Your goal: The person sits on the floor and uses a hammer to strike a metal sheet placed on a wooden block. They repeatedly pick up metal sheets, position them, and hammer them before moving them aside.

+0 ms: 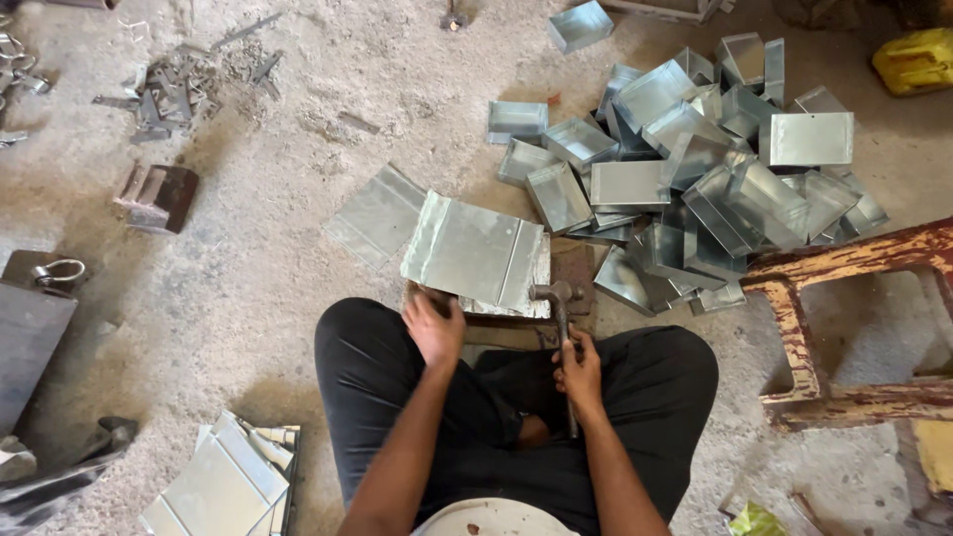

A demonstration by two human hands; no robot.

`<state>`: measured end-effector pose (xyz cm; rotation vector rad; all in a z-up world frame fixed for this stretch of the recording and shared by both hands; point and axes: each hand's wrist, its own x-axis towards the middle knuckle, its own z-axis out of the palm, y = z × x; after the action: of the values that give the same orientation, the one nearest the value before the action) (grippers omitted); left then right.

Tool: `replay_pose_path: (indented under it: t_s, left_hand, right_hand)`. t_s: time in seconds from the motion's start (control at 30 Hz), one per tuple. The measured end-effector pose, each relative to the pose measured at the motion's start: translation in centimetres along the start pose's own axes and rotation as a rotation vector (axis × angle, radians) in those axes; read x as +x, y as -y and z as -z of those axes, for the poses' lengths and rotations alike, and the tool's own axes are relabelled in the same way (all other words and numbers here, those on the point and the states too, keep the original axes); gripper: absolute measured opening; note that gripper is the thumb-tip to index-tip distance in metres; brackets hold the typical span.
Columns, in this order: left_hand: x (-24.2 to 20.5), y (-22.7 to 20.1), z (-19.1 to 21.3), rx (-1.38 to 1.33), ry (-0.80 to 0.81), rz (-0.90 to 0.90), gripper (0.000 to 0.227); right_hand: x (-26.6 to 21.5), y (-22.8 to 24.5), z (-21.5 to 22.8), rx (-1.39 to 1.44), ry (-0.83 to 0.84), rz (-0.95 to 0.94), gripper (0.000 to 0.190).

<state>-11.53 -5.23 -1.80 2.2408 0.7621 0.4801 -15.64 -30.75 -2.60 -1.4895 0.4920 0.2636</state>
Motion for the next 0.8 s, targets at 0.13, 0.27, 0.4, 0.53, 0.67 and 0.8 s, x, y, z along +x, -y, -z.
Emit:
replay_pose_path:
  t_s: [0.13, 0.27, 0.4, 0.53, 0.67, 0.8]
  left_hand:
    - [6.1, -0.6, 1.5, 0.041, -0.165, -0.257, 0.059]
    - [13.1, 1.9, -0.4, 0.04, 0.212, -0.168, 0.075]
    - [15.7, 6.5, -3.8, 0.096, 0.599, 0.063, 0.064]
    - [12.5, 9.1, -5.5, -0.258, 0.706, 0.014, 0.057]
    - [9.8, 9.3, -6.2, -0.473, 0.543, 0.086, 0.06]
    - [10.1, 8.3, -6.7, -0.292, 0.428, 0.018, 0.054]
  right_hand:
    - [-0.6, 0.2, -0.5, -0.021, -0.02, -0.001, 0.039]
    - [-1.2, 0.7, -1.3, -0.101, -0.068, 0.004, 0.048]
    - [-2.3, 1.9, -1.8, -0.186, 0.022, 0.556, 0.065]
    - [-3.9, 4.1, -1.9, -0.295, -0.037, 0.518, 0.076]
    - [-4.2, 3.3, -2.5, -0.238, 0.062, 0.644, 0.061]
    - [-4.4, 2.1, -3.1, -0.556, 0.0, 0.791, 0.062]
